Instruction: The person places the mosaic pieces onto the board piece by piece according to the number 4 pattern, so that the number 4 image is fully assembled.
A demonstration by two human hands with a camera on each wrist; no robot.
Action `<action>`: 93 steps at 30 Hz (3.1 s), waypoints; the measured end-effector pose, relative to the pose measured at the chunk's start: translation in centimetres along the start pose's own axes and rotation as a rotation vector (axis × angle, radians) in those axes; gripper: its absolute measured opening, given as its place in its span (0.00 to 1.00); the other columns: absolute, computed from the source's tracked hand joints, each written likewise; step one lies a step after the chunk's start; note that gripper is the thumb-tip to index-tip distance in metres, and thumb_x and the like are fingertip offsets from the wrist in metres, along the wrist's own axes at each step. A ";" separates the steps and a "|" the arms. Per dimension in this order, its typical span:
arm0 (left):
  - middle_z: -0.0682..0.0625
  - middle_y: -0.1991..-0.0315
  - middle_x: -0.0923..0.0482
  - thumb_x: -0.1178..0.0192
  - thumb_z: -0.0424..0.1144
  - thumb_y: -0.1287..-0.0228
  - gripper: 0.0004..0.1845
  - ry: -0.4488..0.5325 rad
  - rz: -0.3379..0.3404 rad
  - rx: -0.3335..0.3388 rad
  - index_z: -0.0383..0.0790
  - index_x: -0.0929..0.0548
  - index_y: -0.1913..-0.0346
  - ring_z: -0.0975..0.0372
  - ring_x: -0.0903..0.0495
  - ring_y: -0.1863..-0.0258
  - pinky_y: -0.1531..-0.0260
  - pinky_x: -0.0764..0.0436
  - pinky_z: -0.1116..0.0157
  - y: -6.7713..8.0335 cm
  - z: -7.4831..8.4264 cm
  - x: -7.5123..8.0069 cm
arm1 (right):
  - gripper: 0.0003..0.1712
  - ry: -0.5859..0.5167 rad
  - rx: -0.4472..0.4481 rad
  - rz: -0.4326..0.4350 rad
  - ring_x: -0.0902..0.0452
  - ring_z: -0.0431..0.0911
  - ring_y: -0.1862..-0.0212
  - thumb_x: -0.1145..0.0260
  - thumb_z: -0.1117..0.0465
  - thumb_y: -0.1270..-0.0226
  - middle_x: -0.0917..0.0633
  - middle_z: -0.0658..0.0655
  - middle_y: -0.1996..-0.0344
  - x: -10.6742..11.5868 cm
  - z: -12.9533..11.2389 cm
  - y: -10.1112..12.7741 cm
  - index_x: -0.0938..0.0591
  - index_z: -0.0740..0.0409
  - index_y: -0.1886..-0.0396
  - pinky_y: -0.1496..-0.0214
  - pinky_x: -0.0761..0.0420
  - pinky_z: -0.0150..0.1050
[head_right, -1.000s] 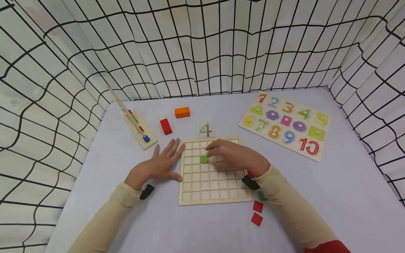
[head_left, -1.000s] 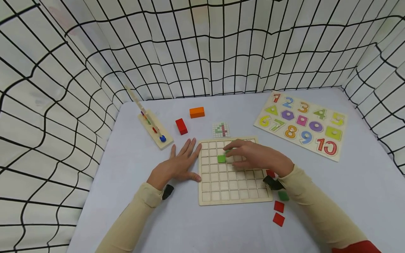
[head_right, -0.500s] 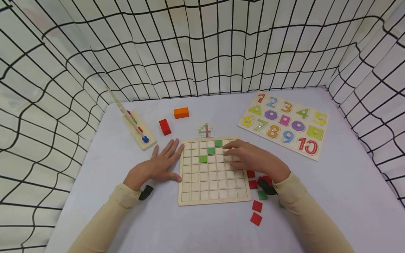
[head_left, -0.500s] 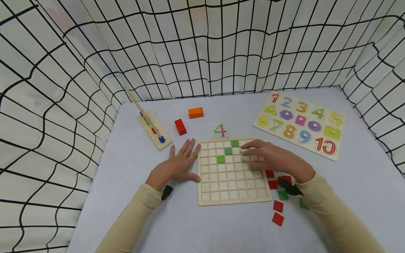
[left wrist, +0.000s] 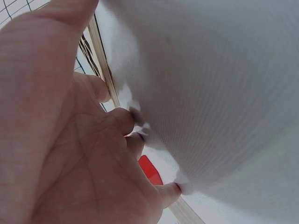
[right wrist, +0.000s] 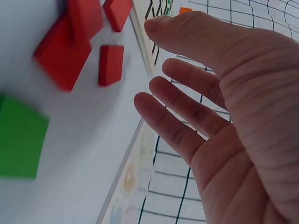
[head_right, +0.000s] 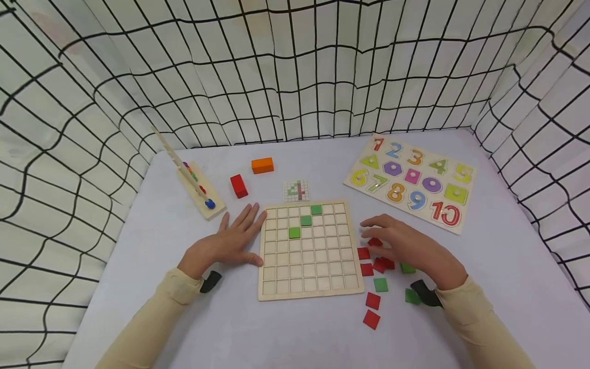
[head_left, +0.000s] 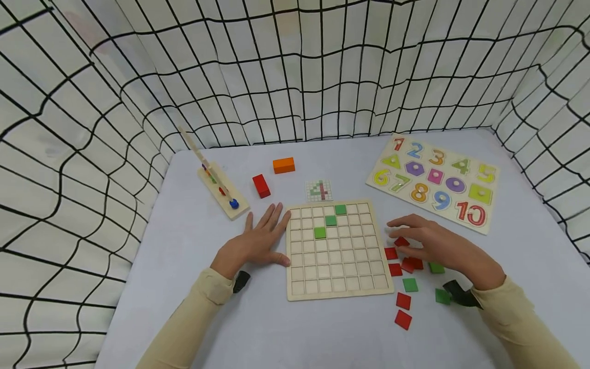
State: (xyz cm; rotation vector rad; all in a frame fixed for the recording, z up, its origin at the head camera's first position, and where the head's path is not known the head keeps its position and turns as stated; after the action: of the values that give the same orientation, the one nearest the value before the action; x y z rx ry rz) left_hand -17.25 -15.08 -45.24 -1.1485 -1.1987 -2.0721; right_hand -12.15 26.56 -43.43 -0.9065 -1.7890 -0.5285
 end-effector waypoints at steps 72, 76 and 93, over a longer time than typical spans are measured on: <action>0.42 0.10 0.76 0.31 0.69 0.36 0.67 0.004 -0.010 0.004 0.45 0.64 0.11 0.44 0.74 0.11 0.19 0.69 0.28 0.1 -0.1 -0.3 | 0.06 -0.022 0.353 -0.099 0.31 0.43 0.60 0.26 0.66 0.35 0.23 0.52 0.66 -4.6 -7.6 -12.0 0.16 0.55 0.62 0.57 0.24 0.32; 0.42 0.10 0.76 0.32 0.69 0.36 0.67 -0.018 -0.012 0.008 0.46 0.64 0.11 0.44 0.75 0.11 0.19 0.70 0.28 0.1 -0.1 -0.2 | 0.06 -0.034 0.358 -0.110 0.30 0.44 0.59 0.28 0.67 0.34 0.22 0.53 0.65 -5.1 -8.2 -13.0 0.16 0.54 0.61 0.56 0.23 0.33; 0.43 0.10 0.75 0.33 0.74 0.40 0.69 0.048 0.008 -0.029 0.47 0.62 0.11 0.44 0.75 0.11 0.21 0.72 0.26 -0.3 -0.8 -0.6 | 0.05 -0.021 0.403 -0.098 0.28 0.45 0.61 0.29 0.69 0.34 0.21 0.53 0.66 -7.0 -9.5 -14.8 0.15 0.54 0.64 0.55 0.22 0.34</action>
State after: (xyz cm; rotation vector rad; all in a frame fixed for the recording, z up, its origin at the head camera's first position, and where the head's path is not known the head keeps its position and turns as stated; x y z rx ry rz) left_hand -17.46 -15.67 -46.11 -1.1090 -1.1428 -2.1055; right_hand -16.78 8.30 -45.35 -0.5487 -1.8760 -0.2055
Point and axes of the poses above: each hand's wrist, its own y-axis away from the middle knuckle, its own x-axis out of the back of the hand, z = x × y, the point moved 1 cm from there along -y, towards the middle knuckle
